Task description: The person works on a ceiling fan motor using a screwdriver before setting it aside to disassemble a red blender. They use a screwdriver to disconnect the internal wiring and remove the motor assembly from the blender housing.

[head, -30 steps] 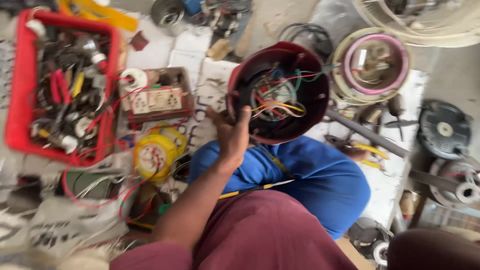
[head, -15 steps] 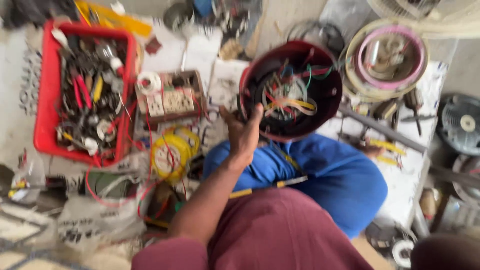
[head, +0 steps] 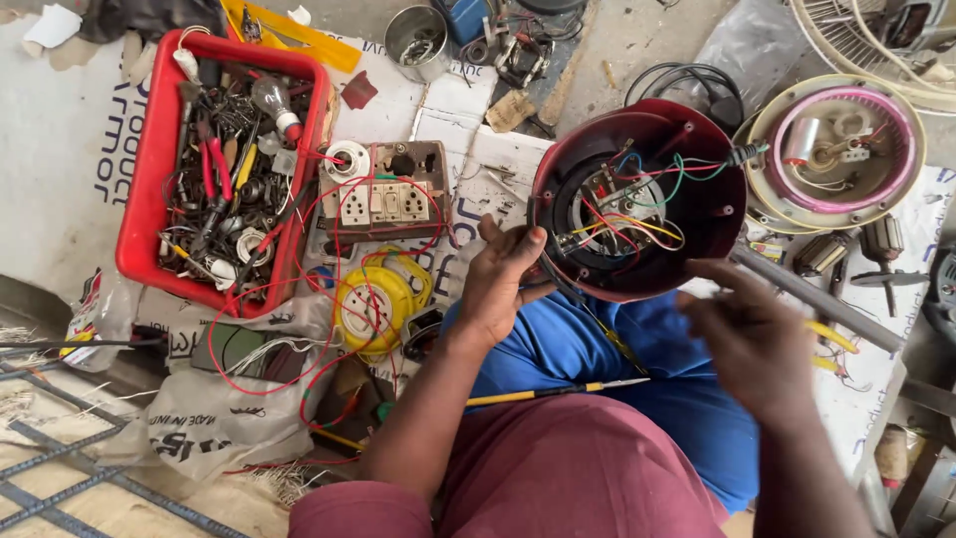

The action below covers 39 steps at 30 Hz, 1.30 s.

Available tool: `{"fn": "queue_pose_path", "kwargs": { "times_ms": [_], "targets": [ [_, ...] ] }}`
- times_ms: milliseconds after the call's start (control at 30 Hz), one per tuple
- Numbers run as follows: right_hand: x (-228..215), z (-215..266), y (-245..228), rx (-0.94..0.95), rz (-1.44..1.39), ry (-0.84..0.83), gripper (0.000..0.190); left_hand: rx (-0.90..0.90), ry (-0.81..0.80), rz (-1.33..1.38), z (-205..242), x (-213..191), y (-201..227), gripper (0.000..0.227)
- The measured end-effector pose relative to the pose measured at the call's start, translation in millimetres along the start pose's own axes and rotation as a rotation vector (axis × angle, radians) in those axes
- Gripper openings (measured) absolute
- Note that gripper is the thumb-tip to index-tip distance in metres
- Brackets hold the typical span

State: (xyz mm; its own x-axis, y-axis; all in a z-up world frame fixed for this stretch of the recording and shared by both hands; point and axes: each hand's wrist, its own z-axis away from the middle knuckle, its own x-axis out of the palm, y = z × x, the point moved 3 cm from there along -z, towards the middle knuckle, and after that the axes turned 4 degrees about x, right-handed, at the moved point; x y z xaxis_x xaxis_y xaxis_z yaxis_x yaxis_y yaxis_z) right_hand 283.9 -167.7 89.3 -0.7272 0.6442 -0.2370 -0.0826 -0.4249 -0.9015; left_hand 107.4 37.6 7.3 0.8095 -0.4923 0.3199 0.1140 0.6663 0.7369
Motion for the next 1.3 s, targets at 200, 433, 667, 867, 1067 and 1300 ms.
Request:
{"fn": "queue_pose_path", "kwargs": {
  "times_ms": [200,433,667,867,1067,1300],
  "targets": [
    [34,7,54,0.086,0.099,-0.03,0.044,0.111,-0.02,-0.033,-2,-8,-5,0.057],
    [43,-8,105,0.155,-0.476,0.32,0.059,0.19,-0.037,-0.243,-8,5,21,0.062],
    [48,-45,90,0.122,-0.289,0.249,0.058,0.391,0.066,-0.738,-17,8,10,0.065],
    [14,-66,80,0.168,-0.278,0.03,0.053,0.193,0.135,-0.356,-4,22,-9,0.062],
    [6,-71,72,0.235,-0.021,-0.006,0.052,0.107,0.263,-0.409,11,39,-14,0.058],
    [12,-68,67,0.132,-0.027,-0.026,0.059,0.34,0.244,-0.278,11,40,-16,0.037]
  ]
}}
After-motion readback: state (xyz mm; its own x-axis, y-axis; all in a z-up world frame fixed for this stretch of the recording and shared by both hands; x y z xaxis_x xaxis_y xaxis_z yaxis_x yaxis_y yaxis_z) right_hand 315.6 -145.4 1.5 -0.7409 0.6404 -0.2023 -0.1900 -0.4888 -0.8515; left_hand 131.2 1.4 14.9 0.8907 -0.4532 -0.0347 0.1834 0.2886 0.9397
